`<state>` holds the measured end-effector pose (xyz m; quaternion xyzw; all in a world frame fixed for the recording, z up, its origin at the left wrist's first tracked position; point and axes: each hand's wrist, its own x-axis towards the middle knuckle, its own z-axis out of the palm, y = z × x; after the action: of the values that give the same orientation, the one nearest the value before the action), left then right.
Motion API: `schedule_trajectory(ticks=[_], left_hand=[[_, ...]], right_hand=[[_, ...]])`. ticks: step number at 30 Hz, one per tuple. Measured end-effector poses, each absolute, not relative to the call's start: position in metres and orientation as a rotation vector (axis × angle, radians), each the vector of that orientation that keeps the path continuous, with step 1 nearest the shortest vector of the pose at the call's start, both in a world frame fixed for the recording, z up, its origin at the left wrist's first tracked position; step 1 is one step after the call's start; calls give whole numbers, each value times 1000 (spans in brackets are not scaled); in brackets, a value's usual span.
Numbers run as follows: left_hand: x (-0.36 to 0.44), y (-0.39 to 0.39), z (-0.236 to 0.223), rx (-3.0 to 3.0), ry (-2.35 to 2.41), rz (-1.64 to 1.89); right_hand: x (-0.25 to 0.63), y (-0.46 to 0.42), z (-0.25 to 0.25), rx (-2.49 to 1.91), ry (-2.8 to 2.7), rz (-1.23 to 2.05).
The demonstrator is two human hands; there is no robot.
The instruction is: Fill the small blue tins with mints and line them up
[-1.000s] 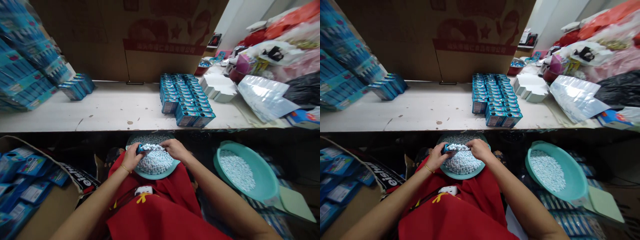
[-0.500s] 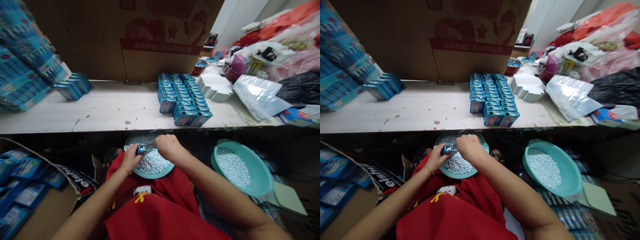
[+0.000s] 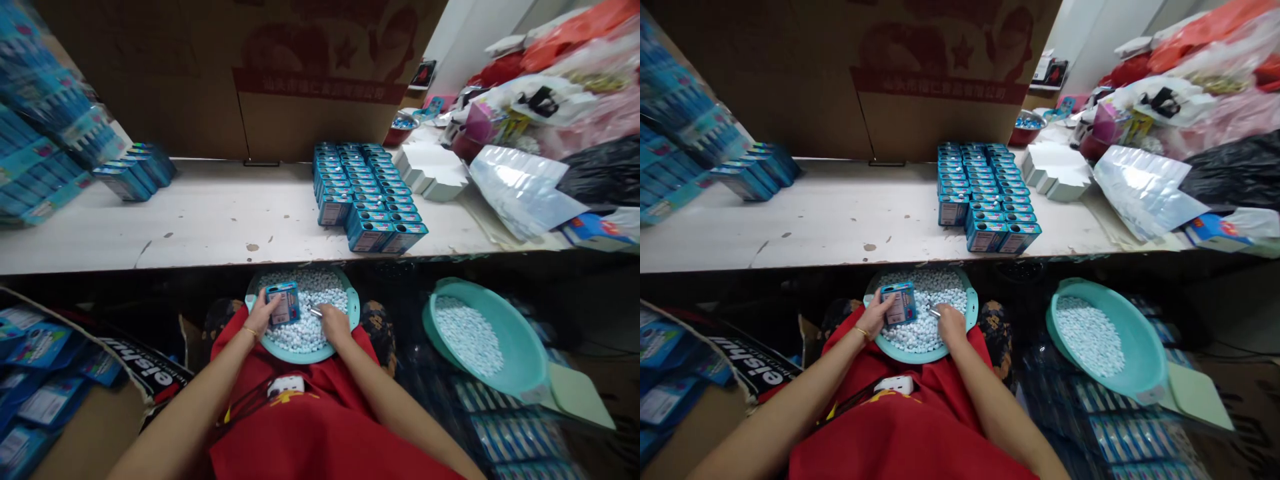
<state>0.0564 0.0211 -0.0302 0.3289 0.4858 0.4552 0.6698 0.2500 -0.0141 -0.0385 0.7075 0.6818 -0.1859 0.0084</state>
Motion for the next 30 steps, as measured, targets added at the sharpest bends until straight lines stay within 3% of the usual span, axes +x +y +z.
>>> schedule_trajectory(ticks=[8, 17, 24, 30], left_hand=[[57, 12, -10, 908, 1037, 1011], [24, 10, 11, 1627, 1383, 942], [51, 10, 9, 1822, 1325, 908], [54, 8, 5, 1875, 1331, 891]], right_hand=[[252, -2, -49, 2384, 2180, -903], [288, 3, 38, 2239, 2482, -1027], [263, 14, 111, 1849, 2422, -615], [222, 11, 142, 1650, 2408, -202]])
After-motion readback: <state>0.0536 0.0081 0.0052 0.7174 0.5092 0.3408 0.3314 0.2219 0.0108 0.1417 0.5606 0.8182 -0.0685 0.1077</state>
